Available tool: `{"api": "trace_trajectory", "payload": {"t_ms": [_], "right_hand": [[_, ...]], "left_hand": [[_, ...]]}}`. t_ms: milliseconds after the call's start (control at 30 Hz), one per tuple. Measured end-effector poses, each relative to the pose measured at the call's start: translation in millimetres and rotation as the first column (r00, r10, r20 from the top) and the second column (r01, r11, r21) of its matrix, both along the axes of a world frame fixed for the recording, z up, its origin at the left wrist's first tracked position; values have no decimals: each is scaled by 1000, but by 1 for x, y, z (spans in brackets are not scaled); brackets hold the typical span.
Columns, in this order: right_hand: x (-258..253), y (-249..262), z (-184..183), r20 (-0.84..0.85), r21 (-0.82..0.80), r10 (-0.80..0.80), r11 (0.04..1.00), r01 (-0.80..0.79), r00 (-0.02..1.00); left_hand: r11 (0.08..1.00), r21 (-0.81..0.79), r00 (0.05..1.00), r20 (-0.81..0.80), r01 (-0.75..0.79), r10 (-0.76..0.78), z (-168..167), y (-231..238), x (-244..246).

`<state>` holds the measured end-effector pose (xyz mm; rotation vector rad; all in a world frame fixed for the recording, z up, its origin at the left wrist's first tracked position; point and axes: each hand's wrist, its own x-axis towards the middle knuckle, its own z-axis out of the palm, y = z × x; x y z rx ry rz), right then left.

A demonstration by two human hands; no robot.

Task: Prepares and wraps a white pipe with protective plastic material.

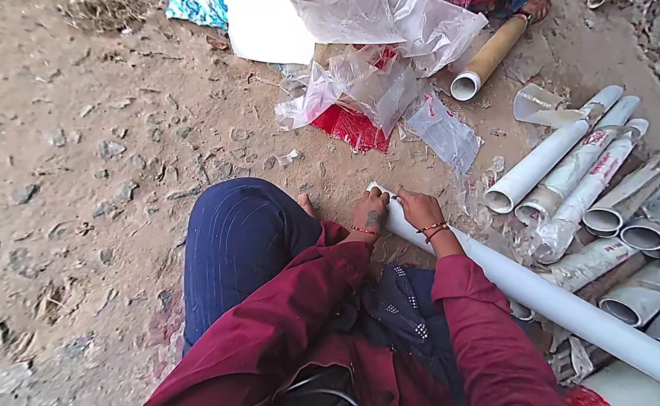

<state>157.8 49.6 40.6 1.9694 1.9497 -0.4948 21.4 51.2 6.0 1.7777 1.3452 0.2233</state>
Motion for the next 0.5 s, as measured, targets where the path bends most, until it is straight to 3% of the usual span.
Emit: {"api": "trace_trajectory", "payload": {"t_ms": [367,500], "right_hand": [[8,2,17,137,-134,175,979,-157,975],[16,-10,22,151,-158,191,973,-167,970]], "left_hand": [[985,169,997,69,31,-44,-18,-2,-1],[988,136,997,5,77,-78,-13,-2,-1]]}}
